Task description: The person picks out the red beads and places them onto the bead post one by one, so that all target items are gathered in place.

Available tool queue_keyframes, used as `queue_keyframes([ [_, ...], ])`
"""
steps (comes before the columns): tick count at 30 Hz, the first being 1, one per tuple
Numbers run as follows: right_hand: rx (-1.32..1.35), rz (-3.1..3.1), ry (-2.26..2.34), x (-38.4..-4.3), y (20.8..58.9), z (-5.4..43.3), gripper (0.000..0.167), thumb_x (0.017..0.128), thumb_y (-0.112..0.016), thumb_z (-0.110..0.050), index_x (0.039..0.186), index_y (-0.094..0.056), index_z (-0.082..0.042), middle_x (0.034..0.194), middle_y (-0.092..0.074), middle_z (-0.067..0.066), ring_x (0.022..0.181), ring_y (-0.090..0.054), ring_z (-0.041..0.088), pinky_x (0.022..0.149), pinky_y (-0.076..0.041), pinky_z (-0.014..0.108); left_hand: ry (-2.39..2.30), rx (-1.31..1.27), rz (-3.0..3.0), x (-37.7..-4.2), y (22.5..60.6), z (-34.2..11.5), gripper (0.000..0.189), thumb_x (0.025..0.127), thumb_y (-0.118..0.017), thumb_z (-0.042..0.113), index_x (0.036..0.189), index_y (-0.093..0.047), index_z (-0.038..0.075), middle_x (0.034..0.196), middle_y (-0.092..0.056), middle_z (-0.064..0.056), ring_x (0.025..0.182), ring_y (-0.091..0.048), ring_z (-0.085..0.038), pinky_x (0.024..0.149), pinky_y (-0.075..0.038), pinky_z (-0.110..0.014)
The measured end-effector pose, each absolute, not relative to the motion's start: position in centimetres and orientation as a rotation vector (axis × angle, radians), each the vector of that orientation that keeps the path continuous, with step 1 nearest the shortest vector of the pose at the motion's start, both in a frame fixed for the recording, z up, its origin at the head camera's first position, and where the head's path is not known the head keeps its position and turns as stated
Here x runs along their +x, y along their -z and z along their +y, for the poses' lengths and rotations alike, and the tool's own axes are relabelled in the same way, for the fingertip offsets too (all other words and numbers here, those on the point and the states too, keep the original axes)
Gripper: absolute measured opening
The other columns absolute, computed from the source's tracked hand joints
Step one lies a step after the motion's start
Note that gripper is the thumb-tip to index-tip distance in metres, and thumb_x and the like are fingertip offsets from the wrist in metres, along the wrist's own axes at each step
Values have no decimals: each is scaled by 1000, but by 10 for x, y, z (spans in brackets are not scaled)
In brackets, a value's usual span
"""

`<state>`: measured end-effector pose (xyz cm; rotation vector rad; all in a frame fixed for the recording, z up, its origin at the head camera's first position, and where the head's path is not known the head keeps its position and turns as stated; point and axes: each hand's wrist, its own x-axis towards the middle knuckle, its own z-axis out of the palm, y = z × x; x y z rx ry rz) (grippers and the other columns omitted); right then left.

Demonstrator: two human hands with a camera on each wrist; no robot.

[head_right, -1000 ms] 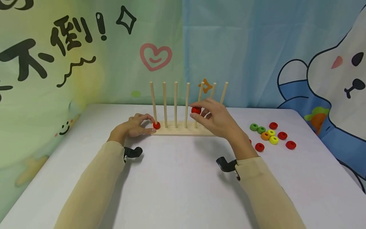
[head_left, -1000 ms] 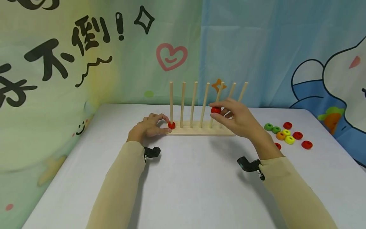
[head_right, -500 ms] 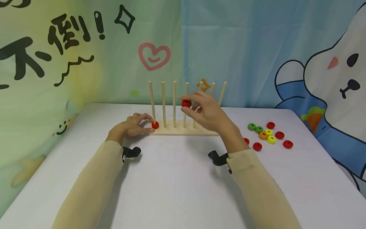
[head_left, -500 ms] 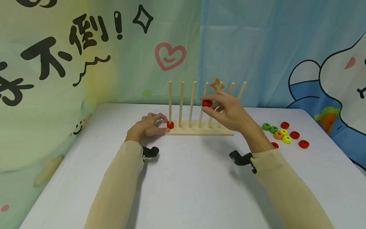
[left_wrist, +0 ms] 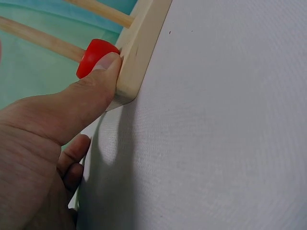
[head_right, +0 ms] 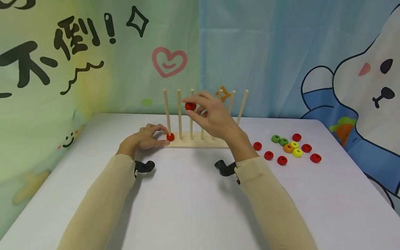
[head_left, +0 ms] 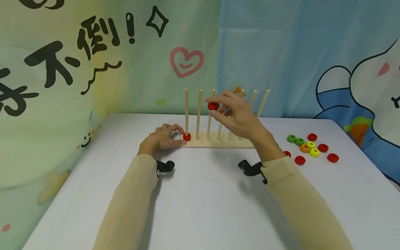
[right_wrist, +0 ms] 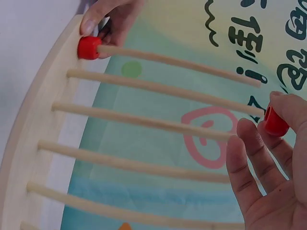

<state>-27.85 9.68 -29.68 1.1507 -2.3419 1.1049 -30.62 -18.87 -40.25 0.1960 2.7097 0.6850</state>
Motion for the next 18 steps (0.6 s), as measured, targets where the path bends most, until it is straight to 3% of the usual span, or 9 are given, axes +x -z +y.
queue_keyframes([
  [10,1156,-2263,-1108,-284,291,70,39,93,-69,-14,132,-63,-17,117,-63,-2,76,-63,9,69,-55,28,-670,199,2711,-306,400,-191,48,82,-65,68,121,-50,46,155,-25,-6,135,-28,-35,101,-31,-64],
  [18,1131,-2187,-1095,-289,289,49,32,93,-68,-13,125,-66,-13,114,-66,-1,72,-63,9,64,-52,28,-679,209,2719,-304,401,-189,47,82,-65,68,121,-50,45,154,-27,-6,134,-28,-36,101,-31,-65],
])
